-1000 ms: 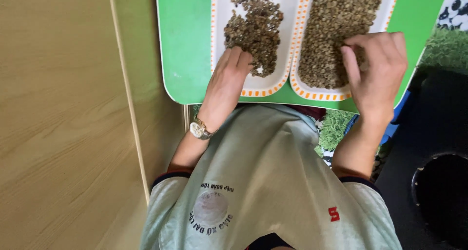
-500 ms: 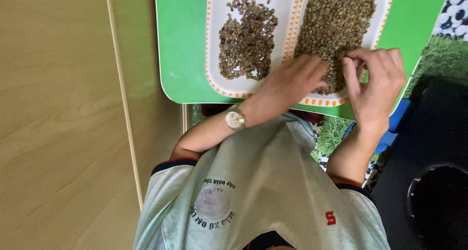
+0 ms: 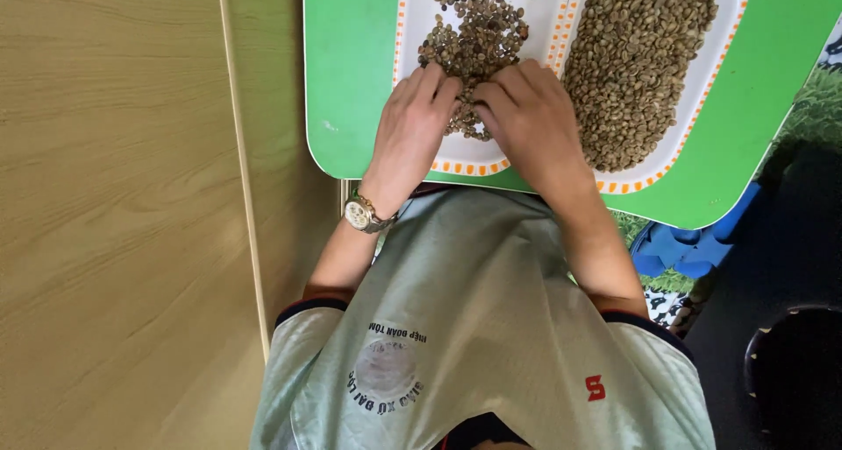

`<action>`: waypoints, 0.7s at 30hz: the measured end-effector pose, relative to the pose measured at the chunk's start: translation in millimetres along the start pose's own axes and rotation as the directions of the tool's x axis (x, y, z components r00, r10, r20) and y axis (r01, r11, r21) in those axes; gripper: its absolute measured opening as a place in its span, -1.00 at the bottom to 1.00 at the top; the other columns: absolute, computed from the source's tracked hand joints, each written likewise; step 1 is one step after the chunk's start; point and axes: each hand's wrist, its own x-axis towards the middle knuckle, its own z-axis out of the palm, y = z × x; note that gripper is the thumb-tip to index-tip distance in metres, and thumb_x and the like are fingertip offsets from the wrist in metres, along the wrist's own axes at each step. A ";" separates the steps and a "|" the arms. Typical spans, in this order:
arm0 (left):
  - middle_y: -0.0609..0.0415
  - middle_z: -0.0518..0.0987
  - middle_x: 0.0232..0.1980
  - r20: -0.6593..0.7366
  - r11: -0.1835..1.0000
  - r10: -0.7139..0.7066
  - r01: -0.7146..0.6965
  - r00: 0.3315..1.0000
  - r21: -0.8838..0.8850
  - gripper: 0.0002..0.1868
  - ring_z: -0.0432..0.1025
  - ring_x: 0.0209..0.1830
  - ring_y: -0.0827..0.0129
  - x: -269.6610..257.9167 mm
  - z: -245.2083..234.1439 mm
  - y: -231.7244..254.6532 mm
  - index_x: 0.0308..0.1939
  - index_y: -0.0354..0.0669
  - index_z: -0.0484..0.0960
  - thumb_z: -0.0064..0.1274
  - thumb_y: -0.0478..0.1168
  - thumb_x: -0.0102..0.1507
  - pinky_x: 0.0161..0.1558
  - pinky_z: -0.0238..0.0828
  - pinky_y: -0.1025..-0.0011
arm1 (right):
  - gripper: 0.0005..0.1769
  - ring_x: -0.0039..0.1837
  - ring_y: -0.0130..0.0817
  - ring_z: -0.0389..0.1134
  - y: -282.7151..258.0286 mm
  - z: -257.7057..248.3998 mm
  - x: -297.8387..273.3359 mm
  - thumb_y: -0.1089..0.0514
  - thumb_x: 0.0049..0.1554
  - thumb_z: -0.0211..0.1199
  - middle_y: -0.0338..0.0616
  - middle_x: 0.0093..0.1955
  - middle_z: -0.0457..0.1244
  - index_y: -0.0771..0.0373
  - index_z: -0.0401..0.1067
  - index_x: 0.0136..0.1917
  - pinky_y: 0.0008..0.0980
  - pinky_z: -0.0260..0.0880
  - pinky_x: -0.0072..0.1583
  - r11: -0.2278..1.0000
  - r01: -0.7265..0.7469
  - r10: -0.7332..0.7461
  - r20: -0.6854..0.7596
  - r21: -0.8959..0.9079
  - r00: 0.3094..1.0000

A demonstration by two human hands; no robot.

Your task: Manually sorting green coffee beans by picking out defects and moving them to a separate tray compartment

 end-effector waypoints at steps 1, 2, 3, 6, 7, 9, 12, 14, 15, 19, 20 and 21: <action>-0.03 0.38 -0.09 0.005 0.999 0.007 -0.007 1.000 0.038 -0.81 0.33 -0.17 0.18 0.6 1.1 -0.4 -0.06 -0.30 0.53 0.04 -0.37 0.24 -0.05 0.31 0.26 | -0.88 0.05 -0.21 0.26 0.3 6.3 1.8 0.22 0.20 0.36 -0.19 0.02 0.30 0.21 0.53 0.04 -0.28 0.30 0.14 1.000 0.006 -0.007 -0.013 -0.023 1.000; -0.05 0.39 -0.08 0.011 0.997 0.013 -0.014 1.000 0.076 -0.79 0.33 -0.17 0.17 1.3 2.0 -0.5 -0.05 -0.32 0.53 -0.03 -0.38 0.24 -0.03 0.31 0.27 | -0.90 0.04 -0.20 0.24 0.7 12.3 3.7 0.21 0.22 0.33 -0.18 0.02 0.29 0.22 0.53 0.03 -0.27 0.28 0.13 0.999 0.012 -0.014 -0.026 -0.047 1.000; -0.05 0.39 -0.08 0.008 0.997 0.018 -0.018 1.000 0.074 -0.79 0.33 -0.17 0.17 1.0 3.3 -1.3 -0.05 -0.32 0.53 -0.03 -0.38 0.24 -0.03 0.31 0.27 | -0.90 0.04 -0.20 0.24 -0.4 13.1 5.2 0.21 0.22 0.33 -0.18 0.02 0.29 0.22 0.53 0.03 -0.27 0.28 0.13 0.999 0.012 -0.013 -0.028 -0.052 1.000; -0.06 0.39 -0.08 -0.014 0.996 0.026 -0.025 1.000 0.085 -0.81 0.33 -0.18 0.16 1.8 4.2 -3.6 -0.07 -0.30 0.51 -0.02 -0.38 0.23 -0.03 0.32 0.27 | -0.86 0.06 -0.16 0.23 0.0 18.1 8.4 0.23 0.19 0.33 -0.13 0.02 0.26 0.25 0.49 0.04 -0.23 0.26 0.15 1.000 -0.001 0.002 0.015 -0.022 1.000; -0.01 0.33 -0.18 -0.068 0.988 0.098 -0.089 0.993 0.129 -0.91 0.31 -0.25 0.19 2.9 3.1 -5.1 -0.13 -0.29 0.50 -0.01 -0.39 0.28 -0.14 0.30 0.31 | -0.90 0.00 -0.16 0.23 3.0 22.2 8.5 0.20 0.21 0.33 -0.14 -0.07 0.23 0.23 0.50 0.01 -0.23 0.25 0.04 0.997 0.043 -0.042 0.010 -0.069 0.999; 0.05 0.27 -0.28 -0.126 0.971 0.180 -0.157 0.975 0.179 -0.97 0.29 -0.32 0.21 3.7 1.9 -6.5 -0.19 -0.28 0.48 0.01 -0.40 0.34 -0.26 0.27 0.34 | -0.93 -0.05 -0.16 0.23 5.9 26.2 8.7 0.18 0.24 0.33 -0.15 -0.16 0.21 0.21 0.51 -0.02 -0.23 0.24 -0.06 0.989 0.086 -0.086 0.000 -0.124 0.996; 0.05 0.28 -0.28 -0.139 0.971 0.199 -0.175 0.970 0.165 -0.97 0.28 -0.34 0.23 3.3 2.7 -8.0 -0.20 -0.29 0.49 -0.01 -0.42 0.35 -0.27 0.25 0.36 | -0.91 -0.06 -0.12 0.23 6.3 27.4 9.2 0.17 0.22 0.32 -0.13 -0.18 0.20 0.21 0.48 -0.05 -0.19 0.26 -0.06 0.986 0.088 -0.089 -0.001 -0.145 0.996; 0.06 0.30 -0.32 -0.122 0.973 0.187 -0.167 0.975 0.158 -0.92 0.28 -0.36 0.27 2.4 4.2 -8.9 -0.24 -0.27 0.51 0.04 -0.36 0.37 -0.29 0.21 0.39 | -0.89 -0.05 -0.15 0.23 6.5 30.1 7.8 0.15 0.22 0.32 -0.16 -0.18 0.19 0.21 0.47 -0.08 -0.21 0.26 -0.06 0.984 0.083 -0.083 0.006 -0.156 0.997; 0.06 0.30 -0.32 -0.128 0.972 0.195 -0.174 0.972 0.158 -0.92 0.28 -0.36 0.27 2.4 3.2 -8.8 -0.24 -0.27 0.51 0.04 -0.36 0.37 -0.29 0.21 0.39 | -0.89 -0.05 -0.15 0.23 5.8 26.9 8.3 0.15 0.22 0.32 -0.16 -0.18 0.19 0.21 0.47 -0.08 -0.21 0.26 -0.06 0.983 0.083 -0.084 0.000 -0.165 0.996; 0.07 0.31 -0.31 -0.117 0.981 0.181 -0.170 0.977 0.097 -0.88 0.29 -0.36 0.27 0.2 -1.3 -6.1 -0.23 -0.26 0.52 0.05 -0.30 0.39 -0.29 0.22 0.38 | -0.90 -0.06 -0.14 0.24 2.8 14.1 6.9 0.17 0.25 0.29 -0.17 -0.19 0.18 0.24 0.46 -0.07 -0.21 0.27 -0.07 0.994 0.074 -0.075 -0.003 -0.080 0.997; 0.08 0.31 -0.32 -0.119 0.983 0.173 -0.163 0.978 0.085 -0.85 0.29 -0.36 0.28 0.1 -2.3 -5.0 -0.24 -0.25 0.52 0.03 -0.28 0.42 -0.29 0.21 0.39 | -0.89 -0.07 -0.11 0.24 2.6 10.7 6.0 0.17 0.25 0.30 -0.16 -0.19 0.17 0.24 0.46 -0.07 -0.20 0.27 -0.06 0.996 0.075 -0.076 -0.023 -0.046 0.997; 0.08 0.31 -0.32 -0.121 0.982 0.178 -0.169 0.977 0.084 -0.85 0.29 -0.36 0.28 -0.3 0.0 -6.1 -0.24 -0.25 0.52 0.03 -0.28 0.42 -0.29 0.21 0.39 | -0.89 -0.07 -0.11 0.24 3.9 7.8 3.4 0.17 0.25 0.30 -0.16 -0.19 0.17 0.24 0.46 -0.07 -0.20 0.27 -0.06 0.996 0.073 -0.074 -0.026 -0.051 0.997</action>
